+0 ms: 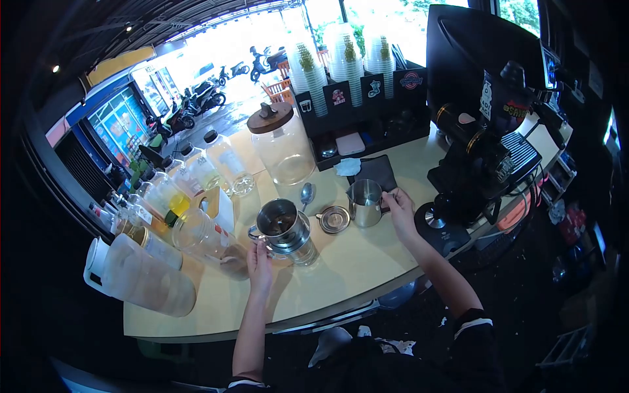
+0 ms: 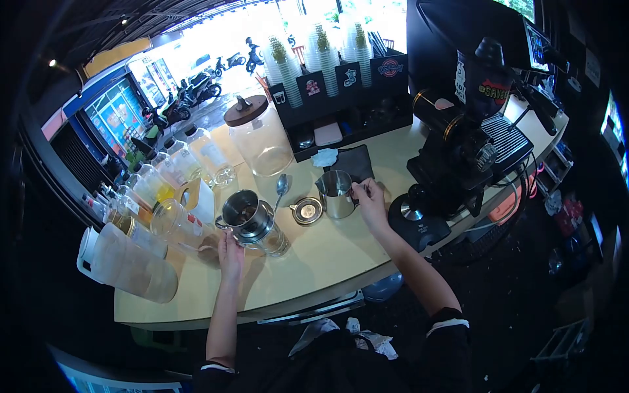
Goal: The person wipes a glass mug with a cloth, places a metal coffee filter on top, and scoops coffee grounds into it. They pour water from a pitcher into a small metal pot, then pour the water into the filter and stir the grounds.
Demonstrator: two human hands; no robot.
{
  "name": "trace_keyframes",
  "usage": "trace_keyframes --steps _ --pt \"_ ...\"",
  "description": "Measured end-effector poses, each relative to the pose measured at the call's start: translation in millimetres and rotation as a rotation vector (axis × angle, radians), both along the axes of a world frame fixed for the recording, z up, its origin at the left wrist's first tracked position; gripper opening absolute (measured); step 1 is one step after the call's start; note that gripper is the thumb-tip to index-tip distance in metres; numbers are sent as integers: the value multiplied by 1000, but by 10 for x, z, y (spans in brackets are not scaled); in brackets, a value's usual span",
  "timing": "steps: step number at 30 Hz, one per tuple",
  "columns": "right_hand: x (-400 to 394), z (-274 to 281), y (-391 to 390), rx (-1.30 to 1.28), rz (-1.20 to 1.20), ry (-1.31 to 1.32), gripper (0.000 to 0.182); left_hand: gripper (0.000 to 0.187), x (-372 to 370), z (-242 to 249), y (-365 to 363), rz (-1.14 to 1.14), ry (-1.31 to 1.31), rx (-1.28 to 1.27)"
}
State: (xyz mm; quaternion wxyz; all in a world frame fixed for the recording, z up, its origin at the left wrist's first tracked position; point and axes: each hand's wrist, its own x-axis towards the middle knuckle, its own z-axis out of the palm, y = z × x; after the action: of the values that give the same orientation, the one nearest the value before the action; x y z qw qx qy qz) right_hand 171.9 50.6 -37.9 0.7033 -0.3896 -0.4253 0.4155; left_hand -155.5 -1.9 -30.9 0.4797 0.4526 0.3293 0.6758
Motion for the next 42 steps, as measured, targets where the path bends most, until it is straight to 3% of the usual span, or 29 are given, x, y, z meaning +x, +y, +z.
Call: trace_keyframes --steps 2,4,5,7,9,14,18,20,21,24,29,35,39,42 --pt "5 45 -2 -25 -4 -76 9 20 -176 -157 50 -22 11 23" --pt "-63 238 -81 137 -433 -366 9 27 -331 -257 58 -42 20 45" --pt "-113 385 -165 139 -428 -368 9 27 -379 -282 48 -41 24 50" --pt "-268 651 -323 281 -123 -548 18 28 -353 -225 -12 -35 24 52" --pt "-540 665 -344 365 155 -823 20 14 -206 18 -163 62 -7 2" --pt "-1340 387 10 402 228 -1432 13 13 -288 -9 -223 135 33 -9" --pt "-1693 457 373 158 318 -1498 14 14 -334 18 -293 153 123 -4" --pt "-1841 416 594 212 501 -1910 20 17 -337 33 -334 179 148 15" --pt "-1863 423 668 253 573 -1923 34 17 -340 30 -337 175 181 22" --pt "-1868 452 737 309 685 -2056 42 20 -372 47 -363 166 215 41" --pt "-1805 439 748 374 616 -2042 13 20 -355 69 -376 119 181 65" --pt "-1657 497 829 676 558 -1891 17 18 -324 79 -362 167 245 89" --pt "-1604 899 746 730 426 -1835 36 18 -275 93 -271 135 242 98" --pt "-1513 1173 651 601 331 -1628 30 18 -200 38 -143 106 216 86"
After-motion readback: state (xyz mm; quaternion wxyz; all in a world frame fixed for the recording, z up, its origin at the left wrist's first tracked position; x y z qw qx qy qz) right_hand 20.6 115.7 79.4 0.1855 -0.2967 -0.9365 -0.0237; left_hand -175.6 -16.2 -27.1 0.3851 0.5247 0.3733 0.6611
